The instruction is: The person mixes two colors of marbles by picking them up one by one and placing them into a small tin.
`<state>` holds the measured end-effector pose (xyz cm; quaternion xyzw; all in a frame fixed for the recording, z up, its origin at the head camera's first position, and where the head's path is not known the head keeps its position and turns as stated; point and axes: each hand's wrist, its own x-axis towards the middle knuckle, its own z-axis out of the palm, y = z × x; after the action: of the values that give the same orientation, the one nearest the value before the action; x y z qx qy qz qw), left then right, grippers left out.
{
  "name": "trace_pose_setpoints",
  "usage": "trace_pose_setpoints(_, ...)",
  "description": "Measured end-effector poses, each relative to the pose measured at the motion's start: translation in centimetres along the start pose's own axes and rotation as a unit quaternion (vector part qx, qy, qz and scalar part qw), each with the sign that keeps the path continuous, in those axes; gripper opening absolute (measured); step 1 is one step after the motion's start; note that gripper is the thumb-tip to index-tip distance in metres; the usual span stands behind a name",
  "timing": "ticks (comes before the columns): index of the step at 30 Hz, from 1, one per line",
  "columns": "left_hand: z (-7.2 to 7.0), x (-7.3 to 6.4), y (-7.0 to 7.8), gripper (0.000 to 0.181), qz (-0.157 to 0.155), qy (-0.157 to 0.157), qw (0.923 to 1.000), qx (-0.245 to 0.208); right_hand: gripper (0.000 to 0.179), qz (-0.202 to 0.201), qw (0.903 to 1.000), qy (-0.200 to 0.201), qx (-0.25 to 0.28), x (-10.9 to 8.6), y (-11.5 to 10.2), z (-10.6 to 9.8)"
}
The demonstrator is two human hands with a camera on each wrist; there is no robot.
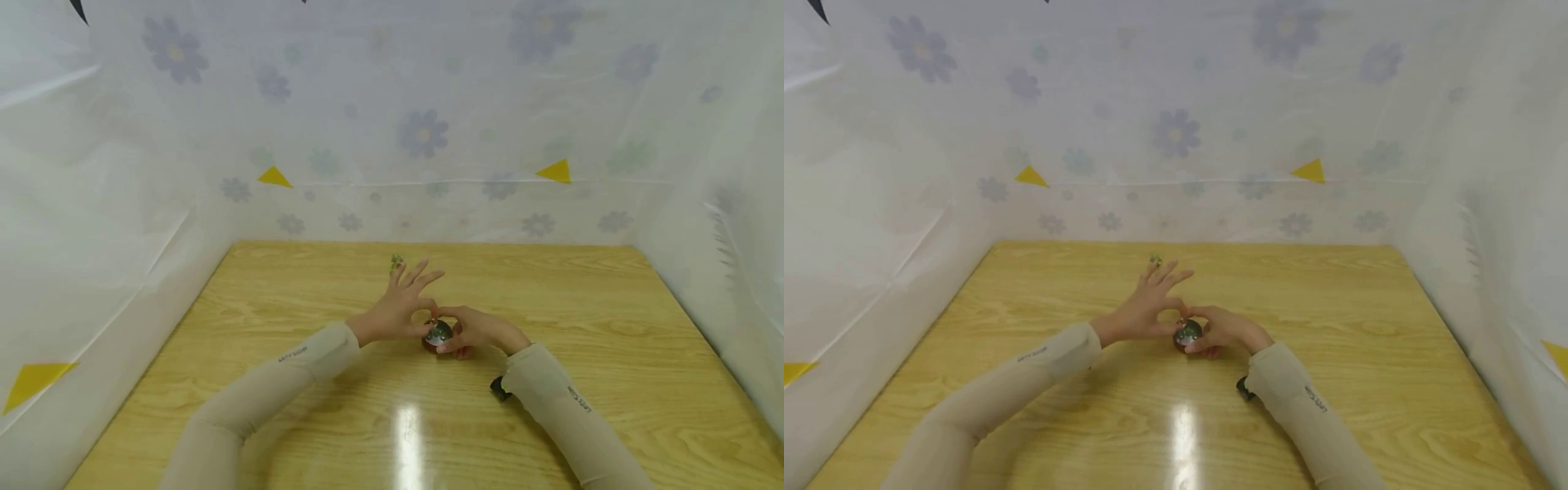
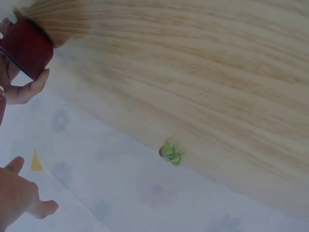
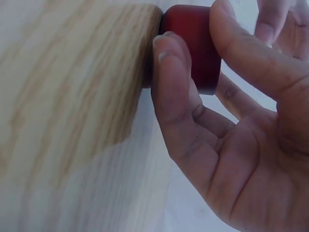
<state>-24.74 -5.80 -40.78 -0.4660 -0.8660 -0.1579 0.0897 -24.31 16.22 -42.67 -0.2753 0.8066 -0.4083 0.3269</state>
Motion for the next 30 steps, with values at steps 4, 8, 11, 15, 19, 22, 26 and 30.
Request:
trace_pose_setpoints(4, 0.5, -0.4, -0.1, 0.01, 0.004, -0.025, 0.9997, -0.002, 0.074, 0.002, 1.0, -0.002, 0.002, 0.1, 0.0, 0.1)
trace_pose_setpoints(8, 0.9, -0.5, -0.1, 0.01, 0.009, -0.039, 0.9992, -0.006, 0.074, 0.004, 1.0, -0.001, 0.006, 0.0, -0.1, 0.2)
trace_pose_setpoints(11, 1.1, -0.5, -0.1, 0.01, 0.013, -0.041, 0.9991, -0.005, 0.075, 0.001, 1.0, 0.0, 0.009, 0.0, 0.0, 0.2)
trace_pose_setpoints(15, 1.2, -0.4, -0.1, 0.011, 0.016, -0.043, 0.9989, 0.0, 0.076, -0.006, 0.9999, 0.002, 0.012, 0.1, 0.2, 0.2)
trace_pose_setpoints(19, 1.3, -0.4, -0.2, 0.012, 0.014, -0.043, 0.999, -0.003, 0.076, -0.004, 0.9999, 0.003, 0.013, 0.1, 0.3, 0.2)
trace_pose_setpoints(22, 1.2, -0.3, -0.4, 0.011, 0.003, -0.031, 0.9995, -0.009, 0.075, -0.001, 0.9999, 0.002, 0.012, 0.0, 0.3, 0.2)
trace_pose_setpoints(26, 1.0, -0.2, -0.9, 0.012, -0.016, 0.0, 0.9998, -0.006, 0.07, -0.002, 0.9999, 0.006, 0.01, 0.1, 0.3, 0.1)
trace_pose_setpoints(30, 0.7, 0.0, -1.8, 0.015, -0.033, 0.031, 0.9989, 0.005, 0.066, 0.003, 0.9999, 0.012, 0.005, 0.0, 0.2, 0.1)
